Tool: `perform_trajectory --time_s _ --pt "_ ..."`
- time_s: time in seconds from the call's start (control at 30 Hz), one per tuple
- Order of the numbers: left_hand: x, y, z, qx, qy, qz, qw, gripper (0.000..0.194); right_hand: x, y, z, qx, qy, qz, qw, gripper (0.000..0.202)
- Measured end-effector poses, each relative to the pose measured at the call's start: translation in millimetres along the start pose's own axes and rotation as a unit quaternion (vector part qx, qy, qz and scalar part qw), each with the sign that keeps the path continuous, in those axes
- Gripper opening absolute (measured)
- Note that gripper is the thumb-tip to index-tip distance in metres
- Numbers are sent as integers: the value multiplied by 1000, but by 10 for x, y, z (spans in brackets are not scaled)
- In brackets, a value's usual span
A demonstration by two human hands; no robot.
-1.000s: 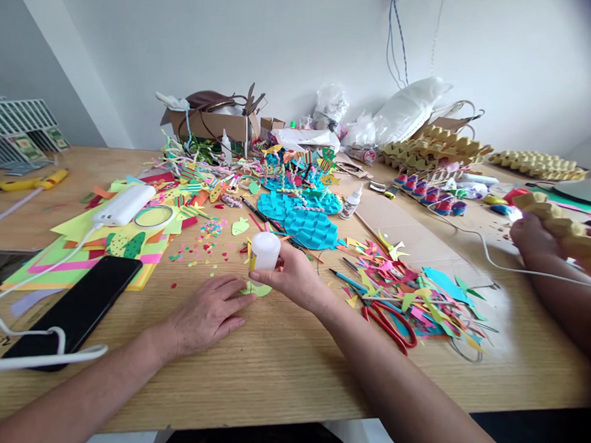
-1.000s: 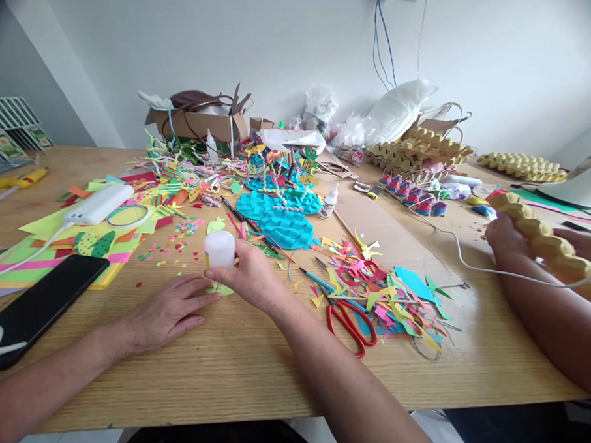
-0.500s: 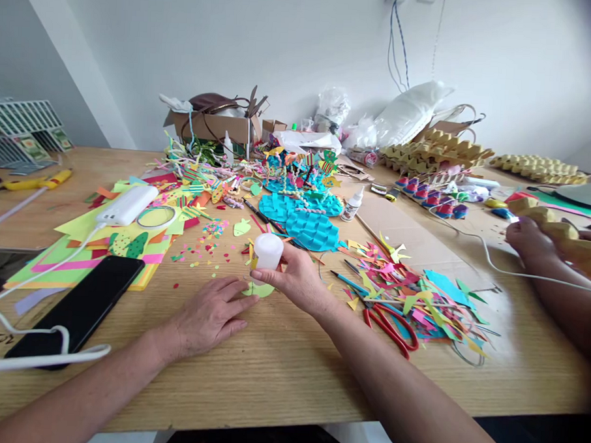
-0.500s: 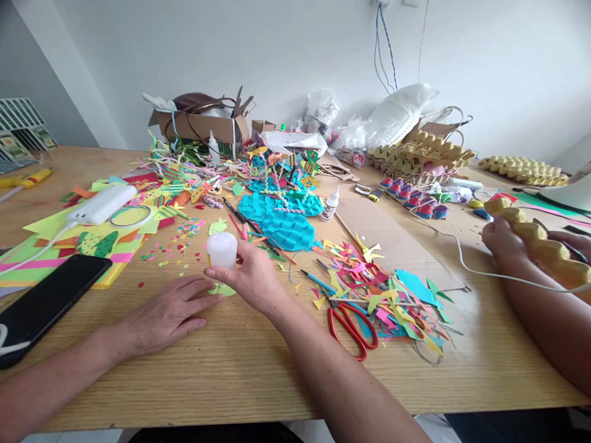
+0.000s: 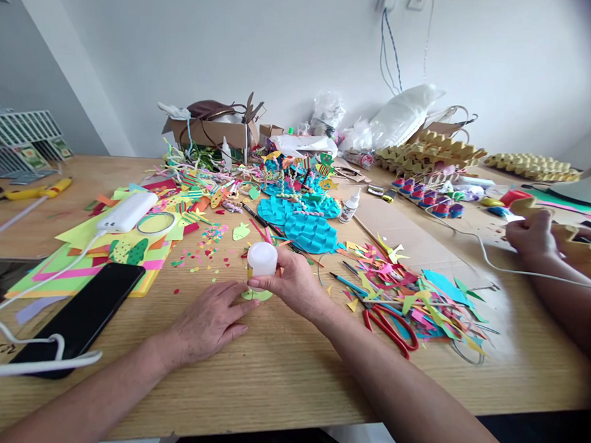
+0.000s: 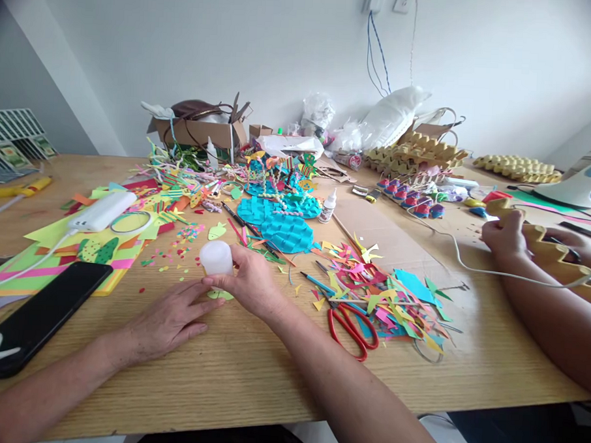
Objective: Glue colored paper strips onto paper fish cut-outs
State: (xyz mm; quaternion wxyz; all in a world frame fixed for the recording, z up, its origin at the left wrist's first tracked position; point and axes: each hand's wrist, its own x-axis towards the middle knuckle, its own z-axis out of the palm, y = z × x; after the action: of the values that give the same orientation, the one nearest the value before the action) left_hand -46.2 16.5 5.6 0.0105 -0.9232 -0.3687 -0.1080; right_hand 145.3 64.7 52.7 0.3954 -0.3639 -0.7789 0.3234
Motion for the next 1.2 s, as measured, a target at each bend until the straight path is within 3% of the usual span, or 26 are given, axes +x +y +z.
perform_trajectory --time_s 1.2 --pt "-11 -19 43 10 9 6 1000 36 30 50 51 10 3 12 1000 31"
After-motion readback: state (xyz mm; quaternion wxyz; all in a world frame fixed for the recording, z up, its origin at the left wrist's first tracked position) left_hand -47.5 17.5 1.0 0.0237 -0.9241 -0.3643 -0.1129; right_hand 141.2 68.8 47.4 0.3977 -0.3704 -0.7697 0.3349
